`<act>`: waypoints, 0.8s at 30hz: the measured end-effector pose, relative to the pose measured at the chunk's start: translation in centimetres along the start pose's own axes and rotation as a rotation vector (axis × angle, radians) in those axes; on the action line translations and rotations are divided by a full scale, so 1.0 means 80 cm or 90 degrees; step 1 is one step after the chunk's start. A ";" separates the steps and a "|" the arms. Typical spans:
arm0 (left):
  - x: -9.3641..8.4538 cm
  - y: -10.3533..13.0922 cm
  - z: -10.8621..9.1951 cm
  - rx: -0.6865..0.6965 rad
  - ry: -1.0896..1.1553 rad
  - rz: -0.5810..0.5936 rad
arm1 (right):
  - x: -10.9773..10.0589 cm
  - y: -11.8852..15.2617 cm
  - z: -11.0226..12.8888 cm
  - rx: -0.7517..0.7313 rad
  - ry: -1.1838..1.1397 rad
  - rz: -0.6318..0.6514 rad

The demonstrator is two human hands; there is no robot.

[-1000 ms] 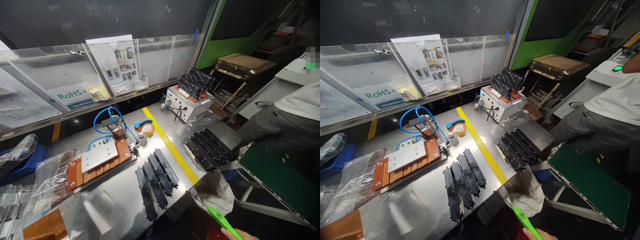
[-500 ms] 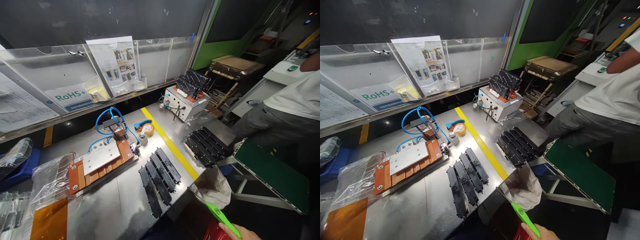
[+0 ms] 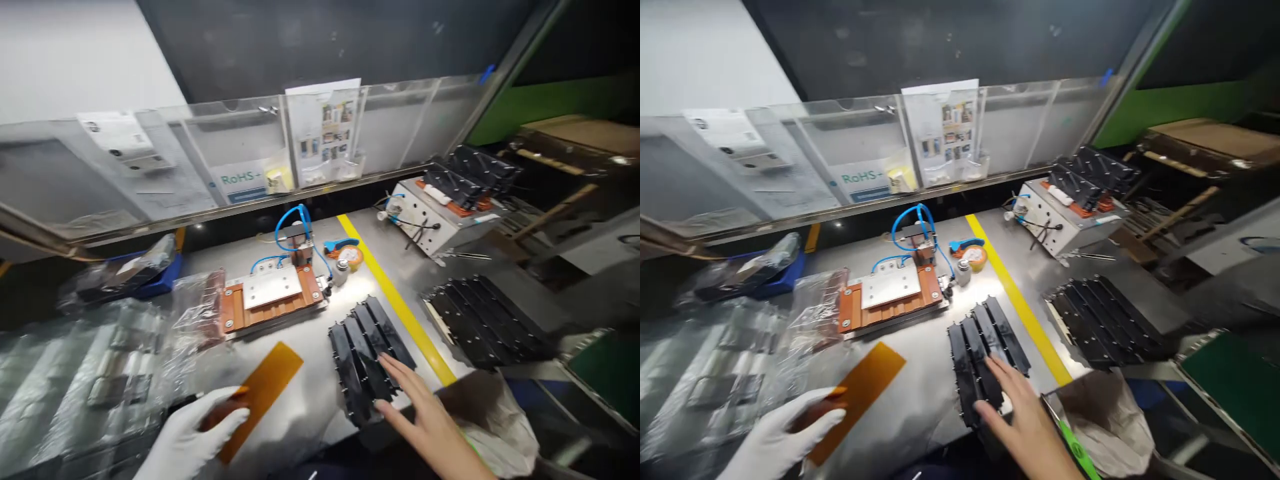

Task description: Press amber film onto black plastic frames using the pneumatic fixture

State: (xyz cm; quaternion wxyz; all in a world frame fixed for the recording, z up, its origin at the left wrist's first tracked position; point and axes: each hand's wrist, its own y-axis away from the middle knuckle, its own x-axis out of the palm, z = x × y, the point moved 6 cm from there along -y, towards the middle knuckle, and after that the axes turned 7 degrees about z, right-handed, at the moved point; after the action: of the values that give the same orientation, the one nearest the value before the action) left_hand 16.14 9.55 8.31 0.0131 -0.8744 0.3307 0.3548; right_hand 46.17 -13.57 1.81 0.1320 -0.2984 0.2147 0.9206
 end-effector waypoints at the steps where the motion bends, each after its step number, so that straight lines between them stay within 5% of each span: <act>1: 0.008 -0.002 -0.005 -0.012 0.055 0.059 | 0.011 -0.019 0.050 -0.070 -0.068 0.033; 3: 0.017 -0.004 -0.013 -0.032 0.157 0.124 | 0.036 -0.051 0.133 -0.129 -0.186 0.117; 6: 0.015 0.002 -0.007 -0.090 0.350 0.063 | 0.066 -0.080 0.199 -0.120 -0.367 0.156; 11: 0.043 0.024 0.028 -0.199 0.604 0.023 | 0.096 -0.104 0.174 -0.045 -0.505 0.037; 15: 0.070 0.033 0.059 -0.263 0.560 0.035 | 0.093 -0.099 0.165 -0.153 -0.210 -0.183; 17: 0.070 0.030 0.064 -0.210 0.488 0.035 | 0.099 -0.083 0.200 -0.315 -0.015 -0.212; 20: 0.056 0.022 0.052 -0.016 0.359 0.036 | 0.128 -0.058 0.258 -0.525 0.135 -0.083; 24: 0.036 0.022 0.037 0.172 0.230 -0.053 | 0.143 -0.047 0.290 -0.556 0.122 -0.040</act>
State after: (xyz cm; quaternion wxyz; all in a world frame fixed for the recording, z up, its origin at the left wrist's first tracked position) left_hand 14.81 7.27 4.62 0.0852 -0.9270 0.3356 0.1444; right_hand 27.11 2.06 10.60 0.0013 -0.4168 -0.1921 0.8885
